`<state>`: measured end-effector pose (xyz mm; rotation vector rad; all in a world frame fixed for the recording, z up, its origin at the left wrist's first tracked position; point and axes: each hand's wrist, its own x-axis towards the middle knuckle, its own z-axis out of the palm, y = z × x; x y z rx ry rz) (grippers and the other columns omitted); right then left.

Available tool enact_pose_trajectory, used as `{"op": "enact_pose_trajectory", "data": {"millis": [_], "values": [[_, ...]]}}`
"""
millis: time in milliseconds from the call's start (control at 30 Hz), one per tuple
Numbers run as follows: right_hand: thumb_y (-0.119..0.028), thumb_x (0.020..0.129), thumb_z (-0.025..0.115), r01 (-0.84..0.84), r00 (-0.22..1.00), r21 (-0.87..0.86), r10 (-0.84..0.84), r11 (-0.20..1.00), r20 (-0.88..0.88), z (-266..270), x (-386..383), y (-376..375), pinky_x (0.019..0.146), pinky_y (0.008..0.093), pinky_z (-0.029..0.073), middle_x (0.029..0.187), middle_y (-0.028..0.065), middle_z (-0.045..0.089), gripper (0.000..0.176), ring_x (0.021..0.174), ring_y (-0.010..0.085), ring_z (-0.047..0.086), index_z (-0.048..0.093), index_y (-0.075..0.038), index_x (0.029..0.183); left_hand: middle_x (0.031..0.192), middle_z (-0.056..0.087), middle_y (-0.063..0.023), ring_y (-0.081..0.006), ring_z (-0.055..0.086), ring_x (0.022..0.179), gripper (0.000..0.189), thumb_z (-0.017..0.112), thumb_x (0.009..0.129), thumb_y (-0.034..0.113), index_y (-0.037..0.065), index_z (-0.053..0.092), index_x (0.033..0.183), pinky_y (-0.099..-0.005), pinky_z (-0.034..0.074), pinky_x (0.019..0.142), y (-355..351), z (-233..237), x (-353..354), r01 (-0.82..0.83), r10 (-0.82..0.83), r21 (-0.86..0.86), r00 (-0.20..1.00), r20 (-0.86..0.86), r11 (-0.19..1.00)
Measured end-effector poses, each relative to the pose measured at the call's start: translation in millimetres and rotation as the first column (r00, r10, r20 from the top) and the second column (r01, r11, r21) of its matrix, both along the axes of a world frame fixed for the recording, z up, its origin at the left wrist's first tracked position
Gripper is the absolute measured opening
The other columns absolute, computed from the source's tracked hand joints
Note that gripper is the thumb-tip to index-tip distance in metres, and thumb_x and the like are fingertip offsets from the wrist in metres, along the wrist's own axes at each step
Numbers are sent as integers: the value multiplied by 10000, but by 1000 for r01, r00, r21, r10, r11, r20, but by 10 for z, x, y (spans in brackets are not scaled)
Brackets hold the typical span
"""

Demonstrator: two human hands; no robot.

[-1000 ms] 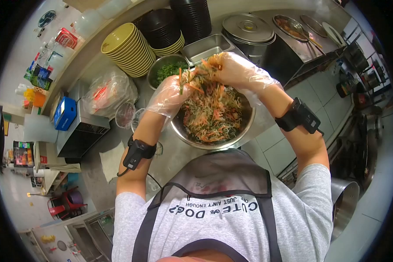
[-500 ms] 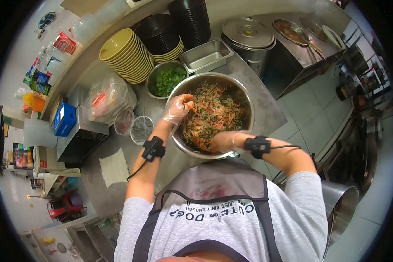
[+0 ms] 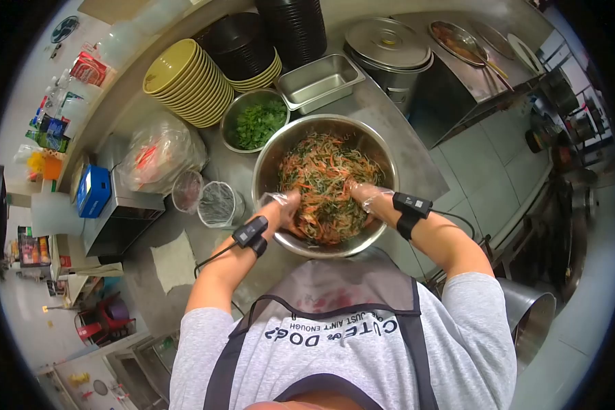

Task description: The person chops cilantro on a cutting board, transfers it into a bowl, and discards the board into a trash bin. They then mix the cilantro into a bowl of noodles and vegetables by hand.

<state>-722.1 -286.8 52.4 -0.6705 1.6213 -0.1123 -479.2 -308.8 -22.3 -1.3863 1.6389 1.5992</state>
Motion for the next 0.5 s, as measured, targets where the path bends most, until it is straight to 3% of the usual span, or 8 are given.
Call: {"op": "enact_pose_trajectory", "data": {"millis": [33, 67, 100, 133, 233, 367, 433, 500], "values": [[-605, 1008, 366, -8, 1000, 4, 8, 1000, 3, -130, -1, 57, 898, 578, 539, 1433, 178, 514, 687, 1262, 344, 545, 468, -79, 1439, 1538, 398, -166, -357, 331, 1421, 749, 460, 960, 605, 74, 399, 1485, -563, 352, 1096, 139, -1016, 70, -732, 777, 262, 600, -191, 629], [-617, 1005, 364, 46, 979, -77, -29, 996, 200, -265, -40, 149, 973, 583, 483, 1472, 163, 478, 698, 1316, 332, 490, 448, -92, 1458, 1574, 337, -170, -366, 329, 1427, 801, 300, 979, 674, 79, 346, 1514, -605, 324, 1103, 229, -181, -107, -684, 870, 572, 480, -115, 453], [-629, 1003, 362, 117, 919, -145, -52, 982, 391, -378, -55, 188, 1048, 589, 427, 1510, 148, 442, 711, 1370, 320, 436, 428, -106, 1478, 1569, 355, -147, -362, 344, 1422, 837, 273, 963, 726, 100, 371, 1510, -600, 323, 1113, 286, 185, -250, -691, 912, 647, 410, -16, 322], [-641, 1001, 360, 228, 863, 72, -235, 971, 447, -462, 16, 128, 1138, 573, 305, 1547, 118, 405, 707, 1407, 316, 386, 430, -133, 1488, 1562, 370, -131, -364, 359, 1413, 866, 282, 940, 761, 111, 388, 1504, -606, 327, 1111, 351, 294, -293, -636, 930, 713, 362, -61, 294], [-641, 1001, 365, 265, 889, 121, -291, 957, 352, 85, 227, 39, 1149, 554, 285, 1568, 105, 378, 697, 1421, 313, 365, 424, -156, 1498, 1532, 425, -92, -341, 397, 1393, 889, 329, 898, 810, 144, 449, 1474, -614, 349, 1099, 432, 285, -397, -624, 949, 724, 278, -147, 295], [-642, 989, 397, 220, 858, 69, -227, 973, 460, 320, 138, 34, 1117, 543, 355, 1540, 103, 423, 687, 1394, 297, 410, 459, -159, 1474, 1411, 552, -98, -283, 523, 1296, 697, 448, 957, 664, 120, 533, 1385, -591, 422, 1059, 435, 517, -394, -675, 961, 686, 231, -155, 273], [-501, 972, 576, 313, 742, 155, -343, 937, 576, 136, 58, -31, 1028, 487, 490, 1358, 129, 600, 575, 1238, 269, 577, 552, -93, 1377, 1352, 595, -98, -281, 572, 1234, 615, 542, 954, 570, 102, 548, 1354, -565, 465, 1032, 456, 332, -365, -680, 943, 663, 141, -303, 314], [-392, 957, 638, 211, 643, -7, -133, 978, 754, 270, 61, -25, 979, 469, 532, 1289, 138, 645, 501, 1136, 258, 643, 589, -54, 1325, 1319, 616, -104, -282, 598, 1189, 552, 584, 957, 480, 98, 545, 1355, -544, 489, 1012, 449, 501, -325, -671, 955, 685, 131, -266, 282]]}}
